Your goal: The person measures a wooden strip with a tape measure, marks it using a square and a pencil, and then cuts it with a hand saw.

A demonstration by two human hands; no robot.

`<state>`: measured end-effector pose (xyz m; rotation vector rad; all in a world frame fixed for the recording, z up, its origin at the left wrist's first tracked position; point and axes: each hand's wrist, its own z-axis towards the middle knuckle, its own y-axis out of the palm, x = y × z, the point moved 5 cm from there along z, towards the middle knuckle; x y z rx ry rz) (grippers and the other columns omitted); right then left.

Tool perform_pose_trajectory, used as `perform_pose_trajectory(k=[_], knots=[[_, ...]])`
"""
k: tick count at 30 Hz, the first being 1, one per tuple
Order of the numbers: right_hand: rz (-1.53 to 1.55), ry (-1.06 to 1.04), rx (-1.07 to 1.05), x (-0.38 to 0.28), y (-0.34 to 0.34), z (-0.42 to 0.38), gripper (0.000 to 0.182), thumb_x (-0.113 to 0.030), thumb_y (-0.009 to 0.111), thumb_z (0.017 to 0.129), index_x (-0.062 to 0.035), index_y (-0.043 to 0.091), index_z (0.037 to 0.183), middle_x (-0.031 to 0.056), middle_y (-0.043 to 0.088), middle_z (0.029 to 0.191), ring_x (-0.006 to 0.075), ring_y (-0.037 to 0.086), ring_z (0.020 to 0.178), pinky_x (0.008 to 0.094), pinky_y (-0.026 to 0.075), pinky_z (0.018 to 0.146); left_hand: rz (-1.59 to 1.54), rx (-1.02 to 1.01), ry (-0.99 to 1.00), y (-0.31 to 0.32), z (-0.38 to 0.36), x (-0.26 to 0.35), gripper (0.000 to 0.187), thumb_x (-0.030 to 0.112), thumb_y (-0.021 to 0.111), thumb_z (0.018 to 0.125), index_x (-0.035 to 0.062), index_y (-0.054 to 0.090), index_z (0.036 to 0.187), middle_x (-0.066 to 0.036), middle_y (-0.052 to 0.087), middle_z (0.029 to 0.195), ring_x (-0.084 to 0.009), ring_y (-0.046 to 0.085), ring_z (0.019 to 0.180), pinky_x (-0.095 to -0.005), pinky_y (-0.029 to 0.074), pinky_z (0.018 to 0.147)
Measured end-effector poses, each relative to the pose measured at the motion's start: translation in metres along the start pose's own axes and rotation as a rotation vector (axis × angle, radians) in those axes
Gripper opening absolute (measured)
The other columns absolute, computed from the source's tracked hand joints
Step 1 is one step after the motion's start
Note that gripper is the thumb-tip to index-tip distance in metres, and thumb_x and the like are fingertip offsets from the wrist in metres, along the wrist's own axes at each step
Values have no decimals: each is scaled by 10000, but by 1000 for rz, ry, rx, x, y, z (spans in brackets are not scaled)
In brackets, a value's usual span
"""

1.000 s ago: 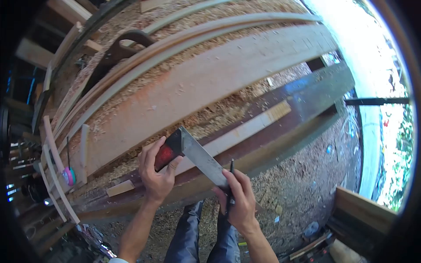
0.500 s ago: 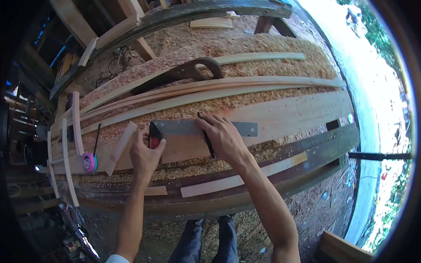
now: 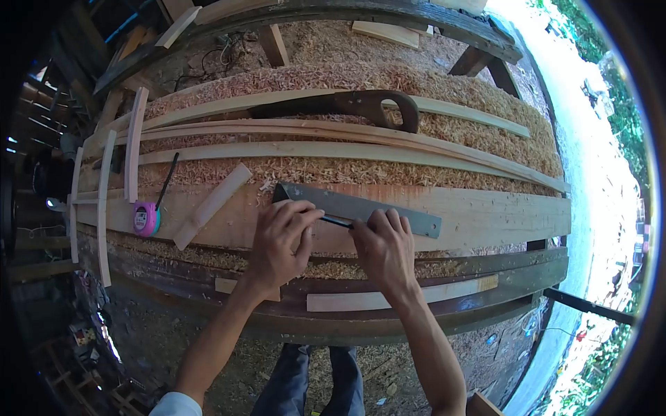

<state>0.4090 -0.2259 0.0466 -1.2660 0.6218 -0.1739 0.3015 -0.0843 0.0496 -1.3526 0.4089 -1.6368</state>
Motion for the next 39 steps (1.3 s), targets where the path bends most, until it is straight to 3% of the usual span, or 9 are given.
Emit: perform_pose_trajectory(k=[8, 11, 15, 20, 24, 28, 33, 35, 39], knots=[[164, 1, 65, 9, -2, -5, 238, -100, 706, 822, -72, 638, 1049, 108, 583, 1033, 289, 554, 932, 397, 432, 808, 142, -62, 44, 18, -10, -14, 253, 98, 710, 816, 114, 666, 1065, -49, 625, 1067, -232, 552, 1086, -449, 374, 961], [508, 316, 204, 63, -7, 16, 234, -72, 676, 850, -47, 615, 1074, 138, 588, 1082, 326, 564, 973, 431, 450, 842, 110, 43, 25, 4, 18, -30, 213, 132, 689, 859, 115, 667, 1070, -62, 636, 1089, -253, 564, 1093, -446, 368, 984], [286, 263, 416, 114, -29, 89, 352, -81, 648, 877, -19, 559, 1211, 186, 603, 1153, 391, 583, 1064, 467, 464, 905, 208, 159, 3, -23, 109, -82, 182, 193, 640, 925, 112, 663, 1087, -95, 644, 1135, -292, 570, 1115, -441, 363, 1005], [246, 352, 159, 135, -9, 156, 384, -156, 676, 866, -8, 571, 1204, 187, 613, 1170, 364, 586, 1105, 467, 473, 931, 309, -63, 1, 6, 169, -135, 176, 205, 662, 907, 91, 677, 1039, -74, 669, 1073, -288, 591, 1059, -472, 372, 980], [89, 334, 179, 107, -32, 158, 343, -251, 690, 884, -35, 599, 1134, 140, 648, 1051, 310, 613, 1027, 449, 501, 837, 154, -57, -21, 0, 196, -103, 143, 201, 686, 898, 79, 682, 974, -78, 677, 1015, -264, 603, 1054, -468, 367, 973], [-16, 160, 479, 87, -71, 128, 337, -304, 662, 905, -45, 599, 1111, 139, 638, 1016, 309, 614, 983, 465, 477, 763, 245, 192, 362, -9, 206, -55, 156, 255, 670, 909, 108, 689, 956, -68, 670, 906, -241, 631, 930, -453, 405, 906], [259, 248, 570, 84, -123, 63, 235, -183, 672, 902, -12, 596, 1044, 186, 630, 940, 411, 604, 889, 456, 475, 749, 206, -77, 324, -19, 202, -26, 164, 245, 655, 915, 113, 674, 1010, -62, 659, 1001, -257, 591, 1041, -451, 366, 953], [371, 342, 567, 86, -140, 19, 213, -153, 656, 911, 6, 584, 1034, 187, 645, 903, 367, 643, 845, 413, 499, 727, 197, -15, 405, -43, 182, 21, 171, 218, 640, 923, 112, 669, 1055, -59, 659, 1036, -261, 576, 1085, -448, 377, 946], [1102, 672, 227, 81, -123, -92, 254, -180, 608, 929, 0, 594, 1107, 40, 630, 793, 105, 613, 742, 289, 502, 672, 333, 156, 347, -45, 109, 94, 303, 114, 593, 927, 116, 619, 1229, -100, 570, 1299, -309, 535, 1189, -481, 384, 1003]])
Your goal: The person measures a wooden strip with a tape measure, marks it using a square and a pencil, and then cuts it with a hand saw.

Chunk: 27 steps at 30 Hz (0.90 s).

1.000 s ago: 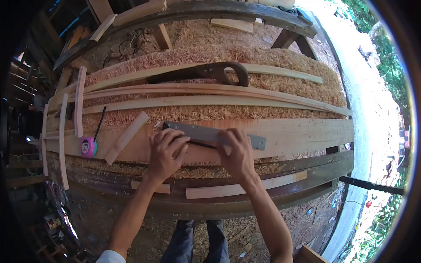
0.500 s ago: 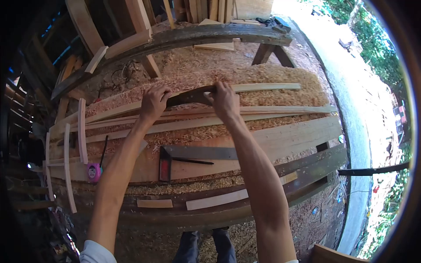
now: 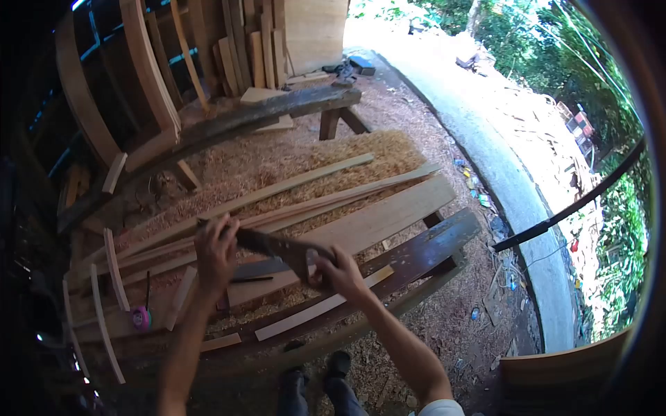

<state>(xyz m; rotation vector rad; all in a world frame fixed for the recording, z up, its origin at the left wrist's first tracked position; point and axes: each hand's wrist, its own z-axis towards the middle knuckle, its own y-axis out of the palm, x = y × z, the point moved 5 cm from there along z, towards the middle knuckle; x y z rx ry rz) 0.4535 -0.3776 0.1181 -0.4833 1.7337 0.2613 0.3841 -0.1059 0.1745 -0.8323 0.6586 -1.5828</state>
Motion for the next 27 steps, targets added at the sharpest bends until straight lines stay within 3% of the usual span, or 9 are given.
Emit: perform_pose_trajectory(k=[4, 6, 10, 12, 15, 18, 21, 25, 27], knots=[[-15, -95, 220, -4, -44, -124, 311, -214, 615, 937, -12, 564, 1168, -11, 582, 769, 92, 554, 654, 260, 463, 602, -284, -267, -217, -7, -94, 93, 433, 218, 614, 917, 75, 537, 1318, -173, 515, 1314, -353, 489, 1236, -512, 376, 1021], [491, 131, 223, -5, -49, -170, 253, -237, 639, 931, -18, 606, 1052, -19, 560, 729, 75, 506, 589, 258, 412, 520, -329, -391, -255, 3, -139, 127, 437, 236, 609, 925, 49, 529, 1311, -182, 515, 1311, -369, 463, 1261, -511, 373, 1036], [416, 196, 360, 32, -52, -197, 333, -336, 733, 874, -45, 600, 782, -46, 503, 626, 55, 477, 547, 266, 348, 461, -282, -752, -300, 67, -198, 132, 574, 296, 655, 892, 48, 465, 1374, -199, 453, 1383, -388, 437, 1280, -511, 364, 1058], [292, 252, 445, 36, -50, -211, 332, -337, 744, 866, -52, 594, 783, -38, 515, 638, 57, 481, 545, 260, 360, 471, -301, -864, -301, 78, -221, 124, 643, 323, 695, 860, 72, 451, 1399, -202, 410, 1426, -403, 440, 1266, -513, 381, 1046], [163, 221, 507, 30, -48, -201, 352, -354, 760, 852, -51, 594, 784, -37, 523, 638, 60, 478, 547, 257, 371, 485, -287, -894, -371, 71, -215, 125, 642, 337, 705, 853, 65, 467, 1383, -195, 414, 1429, -394, 421, 1284, -521, 370, 1059], [83, 172, 527, 17, -51, -201, 367, -364, 769, 845, -41, 602, 793, -27, 547, 649, 56, 490, 573, 248, 390, 516, -110, -635, -352, 47, -198, 129, 577, 295, 704, 861, 21, 506, 1329, -188, 409, 1424, -373, 423, 1294, -505, 345, 1080], [20, 146, 547, 33, -52, -204, 375, -366, 776, 837, -27, 618, 812, -15, 566, 661, 71, 513, 610, 261, 418, 555, -142, -665, -274, 69, -213, 111, 571, 310, 717, 843, 29, 522, 1300, -191, 465, 1349, -363, 432, 1285, -501, 355, 1067], [-265, 110, 653, 18, -55, -218, 355, -345, 795, 811, -23, 677, 900, 33, 628, 689, 115, 579, 667, 308, 460, 623, -261, -1001, -221, 86, -206, 112, 467, 272, 703, 803, 10, 554, 1159, -219, 531, 1247, -398, 473, 1260, -503, 400, 1034], [-288, 83, 702, 14, -58, -223, 325, -306, 788, 807, -39, 696, 968, 81, 664, 733, 140, 615, 697, 330, 472, 649, -454, -939, -330, 92, -206, 112, 431, 239, 685, 768, -4, 535, 1091, -256, 577, 1134, -449, 573, 1097, -511, 478, 918]])
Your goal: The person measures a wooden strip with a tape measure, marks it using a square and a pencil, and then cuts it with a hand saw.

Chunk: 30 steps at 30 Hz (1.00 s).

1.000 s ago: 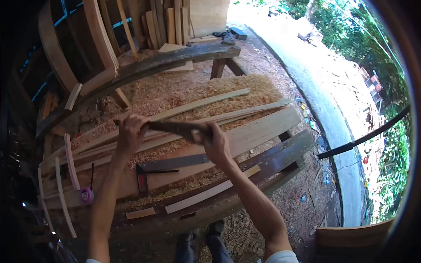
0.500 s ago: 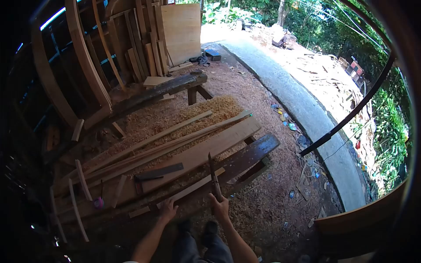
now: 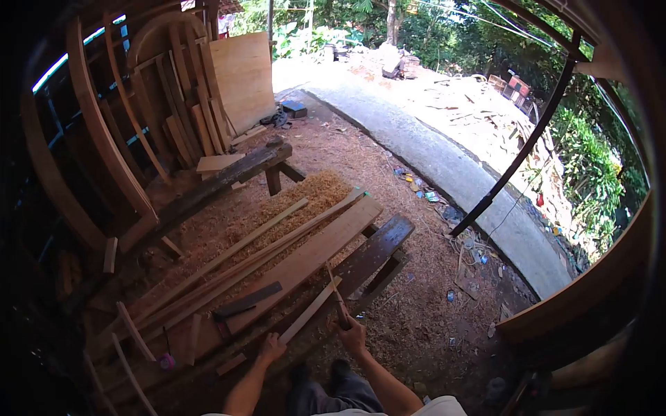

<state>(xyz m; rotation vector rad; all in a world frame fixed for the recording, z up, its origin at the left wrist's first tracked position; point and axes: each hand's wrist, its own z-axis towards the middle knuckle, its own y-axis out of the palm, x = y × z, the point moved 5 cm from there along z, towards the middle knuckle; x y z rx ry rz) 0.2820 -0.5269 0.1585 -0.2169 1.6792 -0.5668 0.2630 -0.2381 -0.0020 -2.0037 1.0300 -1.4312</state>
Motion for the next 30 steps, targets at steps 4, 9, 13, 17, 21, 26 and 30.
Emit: perform_pose_trajectory(k=[4, 9, 13, 17, 21, 26, 30], knots=[[-103, 75, 111, 14, -11, 5, 305, -233, 752, 809, -64, 708, 1059, 162, 700, 827, 171, 665, 758, 351, 492, 698, -149, 158, 56, -30, -13, 36, 441, 250, 693, 738, 16, 513, 1065, -267, 625, 956, -472, 625, 939, -524, 519, 790], [20, 25, 412, 5, -59, 30, 263, -212, 714, 829, -60, 704, 1042, 177, 707, 839, 259, 712, 816, 385, 513, 699, -117, 264, 305, -77, -27, 93, 461, 308, 755, 773, 33, 547, 1078, -243, 646, 950, -452, 641, 898, -506, 537, 747], [11, 43, 557, -1, -123, 70, 264, -244, 712, 834, -42, 702, 1003, 190, 709, 849, 298, 719, 834, 411, 522, 698, 14, 326, 576, -87, -17, 119, 448, 349, 756, 806, 71, 599, 1120, -213, 651, 998, -428, 646, 885, -482, 548, 755], [-43, 22, 569, 47, -175, 119, 244, -234, 749, 833, -40, 718, 977, 155, 719, 825, 214, 715, 790, 380, 517, 688, 67, 337, 610, -79, -5, 153, 428, 367, 757, 805, 103, 628, 1116, -176, 648, 1018, -397, 648, 896, -462, 549, 763], [-65, 32, 526, 76, -230, 141, 291, -277, 767, 811, -37, 713, 966, 165, 711, 795, 286, 710, 765, 410, 512, 679, 40, 307, 575, -58, -6, 217, 421, 367, 762, 797, 113, 631, 1106, -146, 634, 993, -380, 650, 906, -458, 546, 748], [-33, 109, 414, 134, -289, 185, 347, -351, 783, 798, -37, 727, 935, 126, 713, 762, 234, 699, 723, 387, 505, 669, 31, 322, 601, -10, 4, 281, 429, 306, 800, 733, 128, 638, 1089, -111, 603, 980, -354, 633, 894, -452, 533, 746], [-70, 157, 318, 118, -330, 212, 364, -372, 769, 817, -34, 737, 948, 87, 730, 760, 170, 700, 722, 342, 515, 679, 163, 380, 643, 8, 17, 343, 454, 269, 814, 684, 144, 641, 1085, -88, 588, 996, -319, 602, 897, -441, 508, 787]])
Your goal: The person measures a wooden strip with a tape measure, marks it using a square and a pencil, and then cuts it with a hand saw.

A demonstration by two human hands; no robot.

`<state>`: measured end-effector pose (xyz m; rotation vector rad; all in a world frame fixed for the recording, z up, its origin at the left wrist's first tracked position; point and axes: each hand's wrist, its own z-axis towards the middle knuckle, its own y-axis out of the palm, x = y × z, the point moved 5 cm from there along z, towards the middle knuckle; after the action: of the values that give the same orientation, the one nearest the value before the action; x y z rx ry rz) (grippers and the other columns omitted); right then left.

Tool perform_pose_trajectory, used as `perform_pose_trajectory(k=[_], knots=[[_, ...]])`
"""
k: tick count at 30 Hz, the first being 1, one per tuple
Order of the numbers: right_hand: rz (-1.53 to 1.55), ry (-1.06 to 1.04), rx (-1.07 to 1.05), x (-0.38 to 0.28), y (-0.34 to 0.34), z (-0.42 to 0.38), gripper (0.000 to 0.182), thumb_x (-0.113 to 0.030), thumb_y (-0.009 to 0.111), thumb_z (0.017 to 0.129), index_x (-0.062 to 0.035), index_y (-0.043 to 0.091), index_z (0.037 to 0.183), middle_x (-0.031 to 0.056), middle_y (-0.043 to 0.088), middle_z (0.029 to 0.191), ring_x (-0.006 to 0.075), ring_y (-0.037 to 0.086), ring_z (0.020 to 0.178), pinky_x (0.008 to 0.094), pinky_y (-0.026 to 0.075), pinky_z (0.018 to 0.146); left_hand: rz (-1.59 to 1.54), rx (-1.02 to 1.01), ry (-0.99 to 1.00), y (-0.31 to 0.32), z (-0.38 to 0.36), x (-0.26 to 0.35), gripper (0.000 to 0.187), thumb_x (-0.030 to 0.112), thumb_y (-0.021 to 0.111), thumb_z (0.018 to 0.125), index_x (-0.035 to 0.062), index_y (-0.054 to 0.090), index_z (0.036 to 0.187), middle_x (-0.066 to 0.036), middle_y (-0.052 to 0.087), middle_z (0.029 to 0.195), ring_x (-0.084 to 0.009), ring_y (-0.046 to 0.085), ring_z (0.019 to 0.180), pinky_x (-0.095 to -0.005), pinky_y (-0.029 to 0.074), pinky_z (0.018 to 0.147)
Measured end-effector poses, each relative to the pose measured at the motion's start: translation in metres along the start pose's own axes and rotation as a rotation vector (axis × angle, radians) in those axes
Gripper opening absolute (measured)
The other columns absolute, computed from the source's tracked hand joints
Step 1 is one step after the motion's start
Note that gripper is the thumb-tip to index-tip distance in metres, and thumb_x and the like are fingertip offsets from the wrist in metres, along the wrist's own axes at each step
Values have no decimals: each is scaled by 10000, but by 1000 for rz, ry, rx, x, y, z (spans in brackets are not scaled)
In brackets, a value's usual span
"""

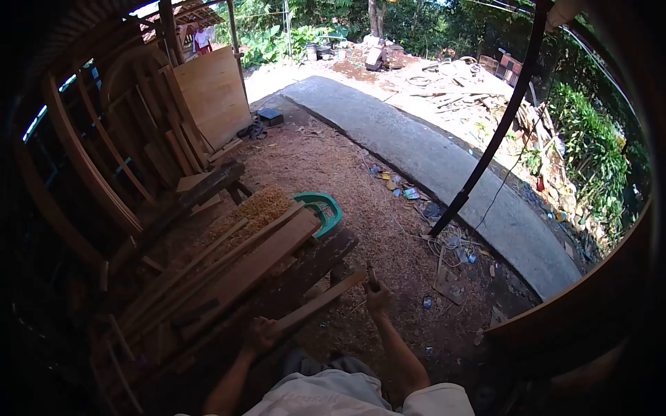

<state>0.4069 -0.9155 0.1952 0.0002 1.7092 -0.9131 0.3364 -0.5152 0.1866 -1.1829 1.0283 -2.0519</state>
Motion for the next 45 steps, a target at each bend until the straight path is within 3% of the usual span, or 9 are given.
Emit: perform_pose_trajectory(k=[5, 13, 19, 24, 27, 33, 39, 45], knots=[[60, 9, -36, -12, -12, 62, 414, -390, 772, 822, -19, 728, 1000, 83, 733, 777, 150, 695, 722, 324, 515, 675, 14, 7, -52, 20, 58, 25, 442, 262, 806, 697, 156, 642, 1094, -75, 578, 1006, -306, 595, 913, -440, 494, 795], [509, 3, -109, -35, 24, 171, 344, -242, 751, 876, 7, 691, 1105, 72, 720, 854, 129, 673, 703, 260, 513, 624, -295, 1, -245, 62, 179, 18, 414, 216, 748, 784, 92, 603, 1151, -183, 681, 1041, -410, 657, 953, -473, 550, 781], [738, 116, -212, -56, 34, 241, 392, -252, 746, 889, 28, 658, 1149, 75, 715, 895, 152, 668, 714, 289, 518, 612, -476, 17, -238, 95, 280, 17, 423, 254, 762, 812, 49, 620, 1154, -175, 689, 994, -333, 689, 905, -420, 549, 761], [715, 155, -317, -62, 43, 273, 435, -270, 761, 873, 46, 644, 1150, 97, 711, 917, 147, 659, 736, 272, 528, 665, -869, -119, -558, 133, 310, 19, 341, 268, 697, 909, 27, 629, 1141, -86, 685, 929, -149, 653, 812, -295, 532, 703], [705, 148, -396, -72, 50, 276, 433, -264, 757, 876, 45, 641, 1156, 100, 711, 920, 151, 662, 751, 276, 531, 675, -1033, -102, -581, 154, 322, 27, 296, 242, 625, 968, 17, 613, 1161, -34, 651, 924, -102, 601, 815, -258, 513, 689], [554, 98, -550, -79, 69, 271, 412, -293, 750, 879, 18, 667, 1136, 72, 709, 880, 122, 651, 736, 258, 504, 647, -1308, 64, -723, 194, 356, 32, 308, 177, 617, 974, 6, 549, 1222, -65, 642, 1052, -130, 624, 909, -280, 527, 763], [401, 30, -549, -74, 55, 274, 387, -352, 753, 865, -42, 709, 1093, 19, 691, 790, 88, 603, 661, 259, 465, 587, -1377, 53, -816, 203, 389, 56, 276, 102, 650, 939, -7, 545, 1170, -102, 632, 1083, -187, 642, 961, -334, 559, 803], [308, 7, -536, -53, 28, 299, 425, -401, 733, 872, -41, 701, 1094, 21, 683, 757, 84, 603, 653, 253, 462, 584, -1495, 388, -882, 219, 394, 77, 247, 78, 638, 939, 0, 513, 1137, -107, 610, 1063, -203, 640, 911, -365, 580, 816]])
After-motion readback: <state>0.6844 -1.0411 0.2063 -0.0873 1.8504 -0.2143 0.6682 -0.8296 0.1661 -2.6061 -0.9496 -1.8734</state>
